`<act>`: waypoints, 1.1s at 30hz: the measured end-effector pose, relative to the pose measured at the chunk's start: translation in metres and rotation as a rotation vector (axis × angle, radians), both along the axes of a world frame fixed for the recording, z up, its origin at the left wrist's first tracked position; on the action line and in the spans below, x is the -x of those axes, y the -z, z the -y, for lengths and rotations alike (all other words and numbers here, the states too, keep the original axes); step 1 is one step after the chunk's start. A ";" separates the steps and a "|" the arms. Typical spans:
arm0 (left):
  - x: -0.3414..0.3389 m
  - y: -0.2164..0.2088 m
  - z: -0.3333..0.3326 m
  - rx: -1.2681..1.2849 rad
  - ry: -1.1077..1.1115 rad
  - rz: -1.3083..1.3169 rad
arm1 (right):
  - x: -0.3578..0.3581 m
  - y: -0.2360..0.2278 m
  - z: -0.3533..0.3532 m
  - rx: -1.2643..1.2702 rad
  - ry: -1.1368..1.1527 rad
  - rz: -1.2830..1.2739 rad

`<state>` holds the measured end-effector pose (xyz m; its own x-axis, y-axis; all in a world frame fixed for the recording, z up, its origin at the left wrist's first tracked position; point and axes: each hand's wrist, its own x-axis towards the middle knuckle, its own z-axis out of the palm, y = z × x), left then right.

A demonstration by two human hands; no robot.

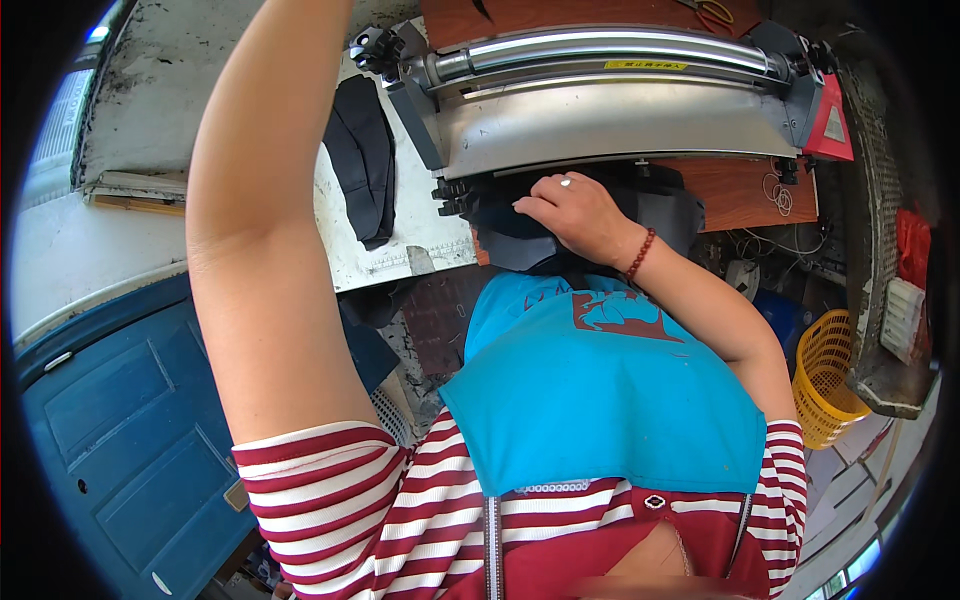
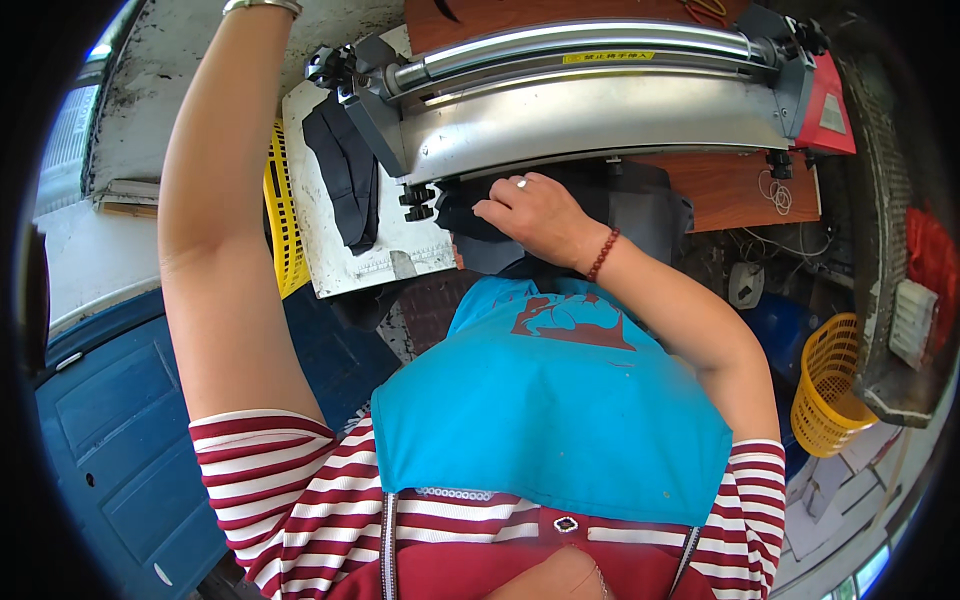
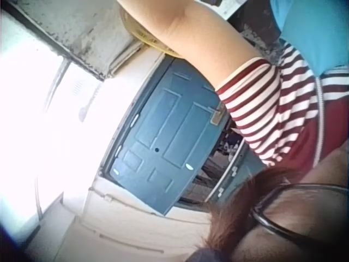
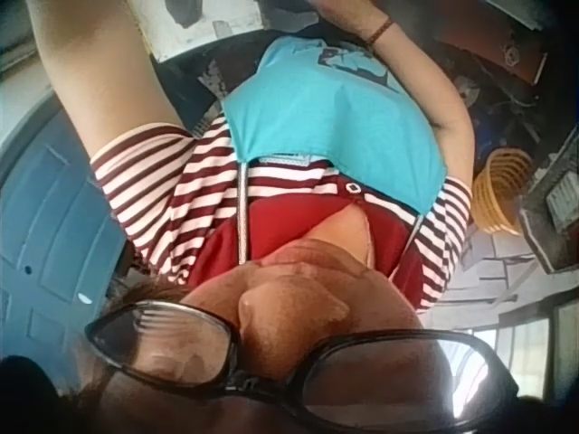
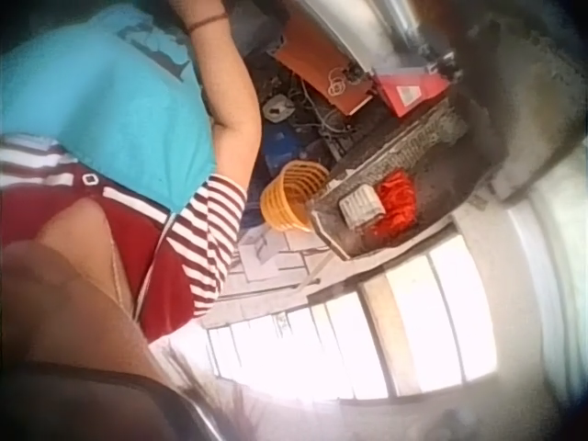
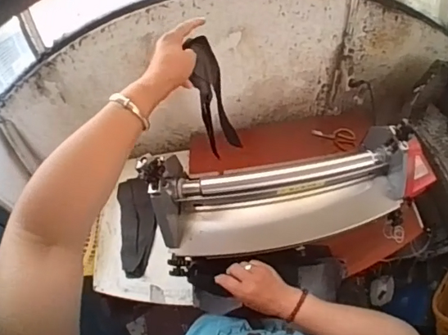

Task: Applying adhesive to various black shoe upper components using a roller machine.

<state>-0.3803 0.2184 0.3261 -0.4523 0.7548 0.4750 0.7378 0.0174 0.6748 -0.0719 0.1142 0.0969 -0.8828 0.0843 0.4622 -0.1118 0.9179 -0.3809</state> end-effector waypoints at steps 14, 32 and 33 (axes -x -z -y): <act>-0.046 0.181 -0.011 0.874 0.295 -0.105 | -0.006 -0.024 -0.086 0.917 0.647 -0.031; -0.022 0.075 -0.024 0.343 0.022 0.366 | -0.007 0.026 0.006 -0.132 0.051 0.367; -0.017 0.065 -0.026 0.341 0.016 0.362 | -0.003 0.030 0.007 -0.213 0.016 0.392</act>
<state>-0.3632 0.2448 0.2609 -0.5295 0.8482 0.0143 0.4594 0.2726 0.8454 -0.0685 0.1077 0.0669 -0.9941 0.0387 0.1012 0.0185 0.9809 -0.1938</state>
